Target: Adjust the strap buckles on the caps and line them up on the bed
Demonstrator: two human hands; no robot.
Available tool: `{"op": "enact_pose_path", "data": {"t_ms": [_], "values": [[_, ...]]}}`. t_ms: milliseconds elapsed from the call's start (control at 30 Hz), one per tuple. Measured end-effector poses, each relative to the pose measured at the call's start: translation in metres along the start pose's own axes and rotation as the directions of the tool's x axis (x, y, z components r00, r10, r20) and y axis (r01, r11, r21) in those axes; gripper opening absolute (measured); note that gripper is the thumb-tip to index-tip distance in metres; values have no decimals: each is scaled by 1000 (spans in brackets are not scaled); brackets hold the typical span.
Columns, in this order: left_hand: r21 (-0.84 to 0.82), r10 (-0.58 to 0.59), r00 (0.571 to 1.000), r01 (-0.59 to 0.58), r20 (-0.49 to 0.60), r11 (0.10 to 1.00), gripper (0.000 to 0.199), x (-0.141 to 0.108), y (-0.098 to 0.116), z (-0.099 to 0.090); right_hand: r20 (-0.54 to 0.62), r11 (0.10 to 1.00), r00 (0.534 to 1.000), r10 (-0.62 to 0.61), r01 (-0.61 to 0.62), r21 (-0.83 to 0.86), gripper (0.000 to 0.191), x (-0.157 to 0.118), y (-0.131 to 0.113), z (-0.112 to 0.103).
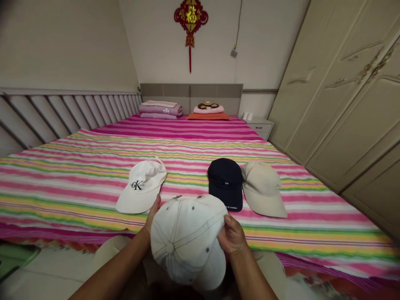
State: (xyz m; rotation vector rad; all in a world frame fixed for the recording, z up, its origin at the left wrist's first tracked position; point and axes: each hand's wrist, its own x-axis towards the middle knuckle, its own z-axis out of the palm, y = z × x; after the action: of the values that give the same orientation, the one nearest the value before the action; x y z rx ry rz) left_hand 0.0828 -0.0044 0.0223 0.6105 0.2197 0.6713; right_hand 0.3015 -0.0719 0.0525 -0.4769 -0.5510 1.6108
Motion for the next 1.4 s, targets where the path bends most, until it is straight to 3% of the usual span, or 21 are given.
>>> {"op": "enact_pose_path", "data": {"t_ms": [167, 300, 533, 667, 800, 933, 1133, 1300, 1400], "values": [[54, 77, 986, -70, -145, 996, 26, -4, 9, 2, 68, 992, 992, 106, -101, -81, 27, -9, -2, -6], [82, 98, 984, -86, -150, 993, 27, -3, 16, 14, 82, 975, 981, 177, -163, -154, 34, -15, -4, -8], [219, 17, 992, 11, -128, 976, 26, -6, 23, 35, 149, 944, 960, 236, -189, -272, 44, -17, -11, -4], [341, -49, 988, 97, -144, 935, 27, -8, 26, 48, 145, 933, 971, 192, -135, -333, 22, -18, -17, 4], [421, -15, 978, 103, -208, 901, 24, -10, 29, 62, 222, 930, 966, 134, -45, -364, 13, -21, -21, 14], [498, 61, 973, 60, -224, 865, 24, -11, 26, 70, 263, 939, 960, 93, 3, -344, 17, -24, -22, 17], [532, 131, 977, -22, -168, 847, 33, -9, 19, 79, 195, 948, 981, 14, 49, -314, 13, -27, -23, 21], [502, 143, 977, -44, -160, 863, 32, -7, 15, 81, 211, 946, 977, 33, 37, -321, 20, -28, -26, 24], [497, 132, 986, -65, -101, 865, 43, -7, 13, 81, 205, 938, 978, 46, 28, -346, 27, -28, -26, 25]]}}
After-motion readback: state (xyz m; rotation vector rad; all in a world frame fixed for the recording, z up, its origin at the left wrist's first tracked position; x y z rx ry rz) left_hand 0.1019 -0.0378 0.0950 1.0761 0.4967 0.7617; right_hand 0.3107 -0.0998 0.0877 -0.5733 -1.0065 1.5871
